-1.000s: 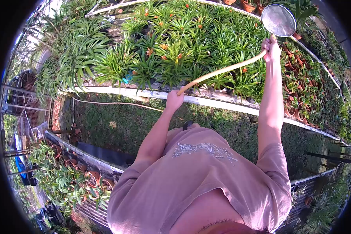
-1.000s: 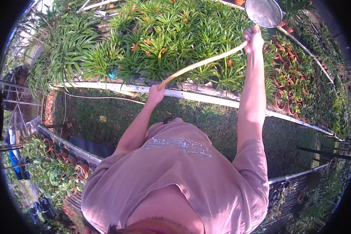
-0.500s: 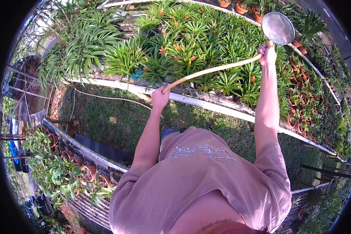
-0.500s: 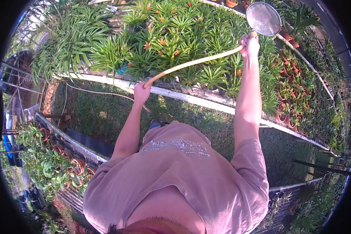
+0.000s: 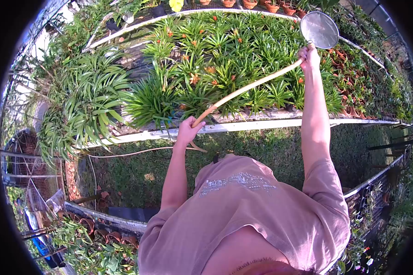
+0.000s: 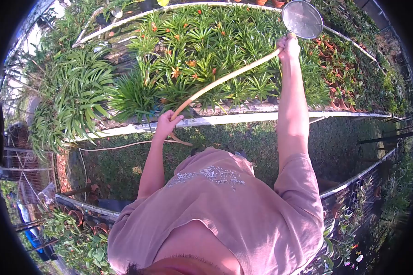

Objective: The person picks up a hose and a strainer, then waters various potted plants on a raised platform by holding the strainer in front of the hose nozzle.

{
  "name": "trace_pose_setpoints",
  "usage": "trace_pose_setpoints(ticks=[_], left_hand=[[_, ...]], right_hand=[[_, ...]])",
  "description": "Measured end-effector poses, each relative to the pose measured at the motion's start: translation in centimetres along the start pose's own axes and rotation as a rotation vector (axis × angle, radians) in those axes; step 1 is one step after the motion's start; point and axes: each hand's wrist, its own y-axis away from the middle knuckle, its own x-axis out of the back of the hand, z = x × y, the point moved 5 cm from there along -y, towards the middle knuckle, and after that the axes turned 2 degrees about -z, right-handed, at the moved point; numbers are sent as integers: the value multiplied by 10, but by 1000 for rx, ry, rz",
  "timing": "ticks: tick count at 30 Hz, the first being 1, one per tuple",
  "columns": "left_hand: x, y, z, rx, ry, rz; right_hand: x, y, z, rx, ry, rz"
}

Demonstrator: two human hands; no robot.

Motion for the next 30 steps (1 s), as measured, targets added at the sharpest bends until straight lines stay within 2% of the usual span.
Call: trace_pose_setpoints(ticks=[3,4,6,7,8,12,14,16,17,19,22,23,24,26,27,30], left_hand=[[22,10,-68,64,-52,189],[32,15,-97,109,-108,284],[55,24,-143,212,-222,487],[69,33,-141,288,-211,532],[87,45,-117,338,-235,510],[125,90,-104,491,-243,539],[125,122,-114,730,-194,516],[118,151,-142,848,-144,571],[114,165,-157,922,-62,630],[105,190,-181,1056,107,743],[110,210,-190,990,377,909],[114,216,-174,922,458,1010],[120,223,-160,955,437,1084],[125,231,-132,791,383,1367],[131,237,-122,619,318,1491],[153,260,-88,390,356,1547]], right_hand=[[0,-13,-2,-25,-20,-3],[-24,12,-2,0,5,61],[-37,10,16,21,55,53],[-45,13,30,38,137,42],[-50,7,46,0,120,-3],[-89,-5,109,-126,103,-81],[-113,-10,137,-173,157,-148],[-147,3,164,-192,201,-198],[-162,10,178,-180,240,-265],[-184,17,209,-203,279,-246],[-201,28,245,-268,175,-360],[-204,39,253,-327,157,-372],[-206,49,260,-384,142,-387],[-203,57,270,-500,56,-451],[-197,59,270,-514,63,-446],[-175,47,278,-457,129,-355]])
